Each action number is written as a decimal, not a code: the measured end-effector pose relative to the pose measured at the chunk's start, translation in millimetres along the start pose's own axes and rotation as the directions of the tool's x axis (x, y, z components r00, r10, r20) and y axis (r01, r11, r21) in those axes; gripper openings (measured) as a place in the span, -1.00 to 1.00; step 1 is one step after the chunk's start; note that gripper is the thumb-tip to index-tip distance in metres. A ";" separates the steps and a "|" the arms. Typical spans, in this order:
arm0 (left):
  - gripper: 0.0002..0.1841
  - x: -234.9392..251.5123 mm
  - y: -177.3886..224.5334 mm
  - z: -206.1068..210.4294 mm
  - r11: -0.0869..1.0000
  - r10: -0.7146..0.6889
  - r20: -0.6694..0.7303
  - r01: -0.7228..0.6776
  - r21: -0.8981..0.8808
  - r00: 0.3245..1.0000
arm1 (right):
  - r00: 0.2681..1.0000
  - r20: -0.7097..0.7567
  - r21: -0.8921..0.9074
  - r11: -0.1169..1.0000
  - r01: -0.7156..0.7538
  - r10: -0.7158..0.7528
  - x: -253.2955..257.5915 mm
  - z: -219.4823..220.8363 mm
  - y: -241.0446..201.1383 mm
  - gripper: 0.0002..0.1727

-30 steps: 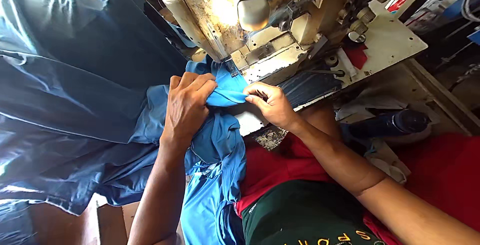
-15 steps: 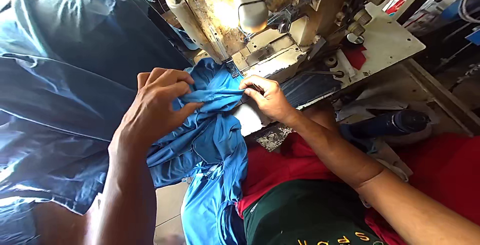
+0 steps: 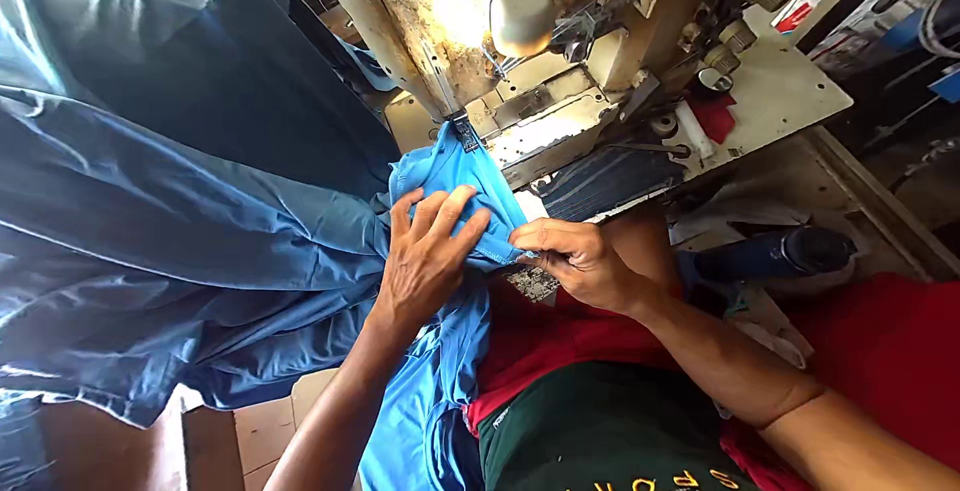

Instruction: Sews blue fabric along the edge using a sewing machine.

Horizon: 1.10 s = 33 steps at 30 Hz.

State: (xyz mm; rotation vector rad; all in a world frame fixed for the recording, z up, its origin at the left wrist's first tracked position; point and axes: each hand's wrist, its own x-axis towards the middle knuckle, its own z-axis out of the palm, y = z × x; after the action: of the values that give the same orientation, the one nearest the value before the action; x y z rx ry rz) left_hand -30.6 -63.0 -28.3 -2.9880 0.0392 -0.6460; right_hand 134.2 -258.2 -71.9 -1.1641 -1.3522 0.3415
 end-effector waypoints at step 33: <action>-0.76 18.2 -21.3 -19.0 0.943 0.093 -0.094 -0.118 -0.311 0.991 | 0.993 -0.017 -0.079 0.990 0.114 -0.115 47.8 -0.4 8.3 -0.86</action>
State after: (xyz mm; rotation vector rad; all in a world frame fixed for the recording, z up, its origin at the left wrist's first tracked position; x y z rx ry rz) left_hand -21.8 -44.1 -1.7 -3.2318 0.3383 -0.8132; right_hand 150.7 -217.6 -51.1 -1.1458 -1.4175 0.1942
